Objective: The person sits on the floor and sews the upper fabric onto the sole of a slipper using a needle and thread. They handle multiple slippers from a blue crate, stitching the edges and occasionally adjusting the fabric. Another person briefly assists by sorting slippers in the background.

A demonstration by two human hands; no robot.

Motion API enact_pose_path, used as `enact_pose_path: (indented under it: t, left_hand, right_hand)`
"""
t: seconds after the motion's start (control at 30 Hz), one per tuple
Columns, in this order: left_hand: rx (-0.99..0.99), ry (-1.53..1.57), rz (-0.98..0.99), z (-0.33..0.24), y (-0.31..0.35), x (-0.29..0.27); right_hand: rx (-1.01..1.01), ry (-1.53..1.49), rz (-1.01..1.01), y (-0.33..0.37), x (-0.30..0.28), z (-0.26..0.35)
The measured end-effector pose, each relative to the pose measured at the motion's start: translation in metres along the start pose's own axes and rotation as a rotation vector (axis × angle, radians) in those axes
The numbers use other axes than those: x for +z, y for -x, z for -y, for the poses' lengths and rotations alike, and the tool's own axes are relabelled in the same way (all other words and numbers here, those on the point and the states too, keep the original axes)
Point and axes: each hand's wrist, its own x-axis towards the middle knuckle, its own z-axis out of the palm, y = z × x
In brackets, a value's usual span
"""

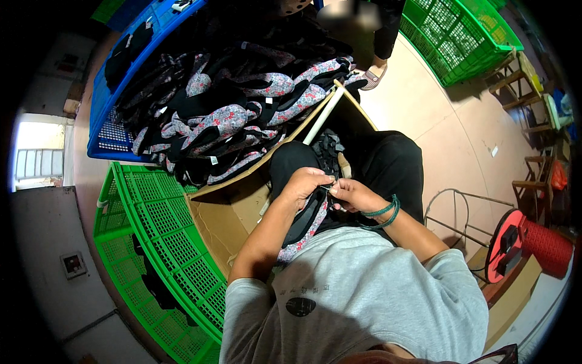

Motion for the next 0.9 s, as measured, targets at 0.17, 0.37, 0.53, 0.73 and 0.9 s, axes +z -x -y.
enact_pose_path:
  t: [0.17,0.37,0.53,0.73,0.9]
  left_hand:
    - [0.046,-0.021,-0.052,-0.005,0.005,0.008]
    - [-0.002,-0.009,-0.013,-0.003,0.000,0.003]
    - [0.027,-0.031,-0.019,0.006,-0.007,-0.002]
    - [0.033,-0.056,-0.031,0.002,-0.005,0.001]
    - [-0.001,-0.017,-0.006,-0.002,-0.003,0.002]
  right_hand:
    - [-0.003,-0.021,-0.014,0.000,-0.001,-0.001]
    - [-0.015,-0.028,-0.004,0.000,-0.001,-0.001]
    - [-0.002,-0.037,0.030,-0.001,-0.004,0.000]
    - [0.002,-0.031,0.012,-0.001,-0.004,-0.001]
    - [-0.007,-0.037,0.031,-0.002,-0.007,-0.003]
